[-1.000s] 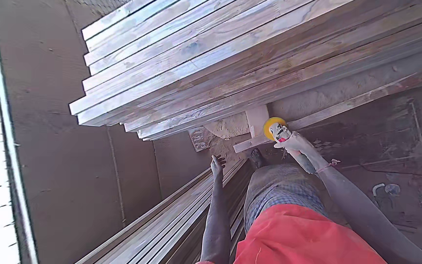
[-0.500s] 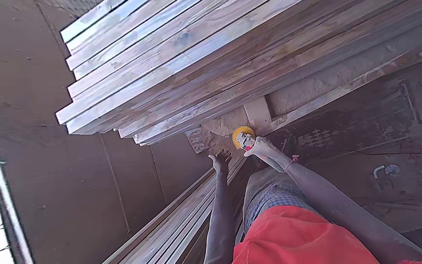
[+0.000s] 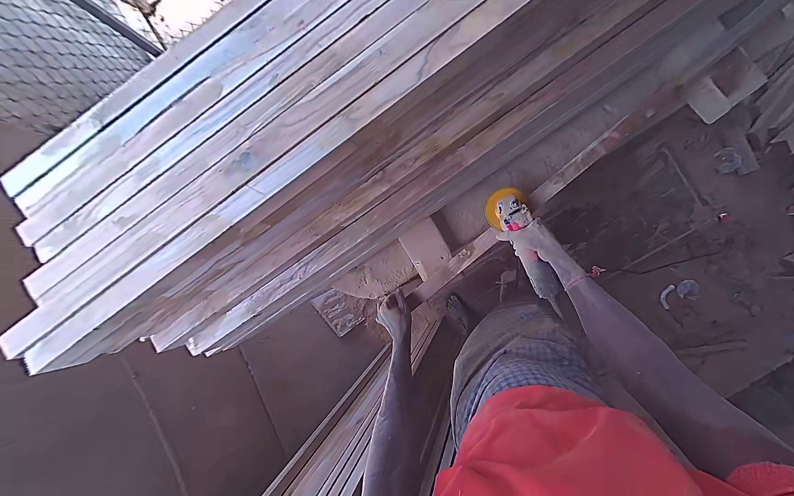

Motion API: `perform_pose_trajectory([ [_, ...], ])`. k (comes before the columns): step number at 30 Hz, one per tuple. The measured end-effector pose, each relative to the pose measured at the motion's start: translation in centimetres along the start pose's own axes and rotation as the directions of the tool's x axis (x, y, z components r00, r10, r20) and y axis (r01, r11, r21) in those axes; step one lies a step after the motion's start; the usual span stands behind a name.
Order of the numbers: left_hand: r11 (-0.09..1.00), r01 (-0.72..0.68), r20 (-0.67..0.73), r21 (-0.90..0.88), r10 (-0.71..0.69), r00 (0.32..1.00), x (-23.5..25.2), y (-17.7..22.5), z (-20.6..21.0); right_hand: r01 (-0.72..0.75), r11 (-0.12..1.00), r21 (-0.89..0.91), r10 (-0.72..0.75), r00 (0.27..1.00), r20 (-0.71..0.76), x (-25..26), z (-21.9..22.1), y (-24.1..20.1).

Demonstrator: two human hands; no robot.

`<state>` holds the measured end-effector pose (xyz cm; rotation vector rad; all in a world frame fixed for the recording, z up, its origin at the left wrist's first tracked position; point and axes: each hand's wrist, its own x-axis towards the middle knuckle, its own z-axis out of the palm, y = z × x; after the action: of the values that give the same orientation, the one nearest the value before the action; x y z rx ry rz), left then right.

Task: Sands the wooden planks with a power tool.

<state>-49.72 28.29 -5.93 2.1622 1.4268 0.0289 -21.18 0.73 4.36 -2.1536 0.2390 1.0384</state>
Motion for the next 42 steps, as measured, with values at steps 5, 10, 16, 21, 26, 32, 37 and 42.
perform_pose_trajectory([
  [5, 0.955, -0.082, 0.045, 0.286, 0.072, 0.996, -0.4, 9.0, 3.3, -0.049, 0.993, 0.106, 0.062, 0.991, -0.121, 4.6, -10.7, -2.7],
  [10, 0.974, -0.147, 0.05, 0.171, 0.14, 0.989, -0.2, 19.7, 10.0, -0.061, 0.978, 0.202, 0.117, 0.954, -0.278, 14.0, -23.6, -2.3],
  [16, 0.982, -0.006, -0.082, 0.188, 0.021, 0.996, -0.6, 23.6, 13.7, -0.044, 0.939, 0.341, 0.189, 0.894, -0.405, 19.9, -37.1, -3.0],
  [21, 0.964, -0.01, -0.085, 0.265, 0.033, 0.996, -0.6, 23.4, 13.9, -0.089, 0.965, 0.247, 0.148, 0.962, -0.23, 19.1, -37.8, -3.1],
  [26, 0.97, -0.025, -0.094, 0.243, 0.049, 0.994, -0.5, 23.5, 13.9, 0.006, 0.973, -0.23, 0.016, 0.996, 0.092, 13.1, -25.8, -5.3],
  [32, 0.956, -0.129, -0.082, 0.262, 0.155, 0.985, -0.1, 21.3, 12.5, 0.278, 0.793, -0.543, -0.117, 0.943, 0.312, 9.6, -14.7, -7.0],
  [37, 0.959, -0.063, -0.133, 0.277, 0.103, 0.986, 0.3, 13.8, 9.1, 0.18, 0.844, -0.505, -0.069, 0.971, 0.231, 11.6, -19.9, -6.7],
  [42, 0.948, 0.057, -0.178, 0.313, -0.001, 0.984, 0.1, 12.5, 7.5, 0.029, 0.952, -0.305, -0.012, 0.998, 0.058, 16.9, -29.3, -3.2],
])
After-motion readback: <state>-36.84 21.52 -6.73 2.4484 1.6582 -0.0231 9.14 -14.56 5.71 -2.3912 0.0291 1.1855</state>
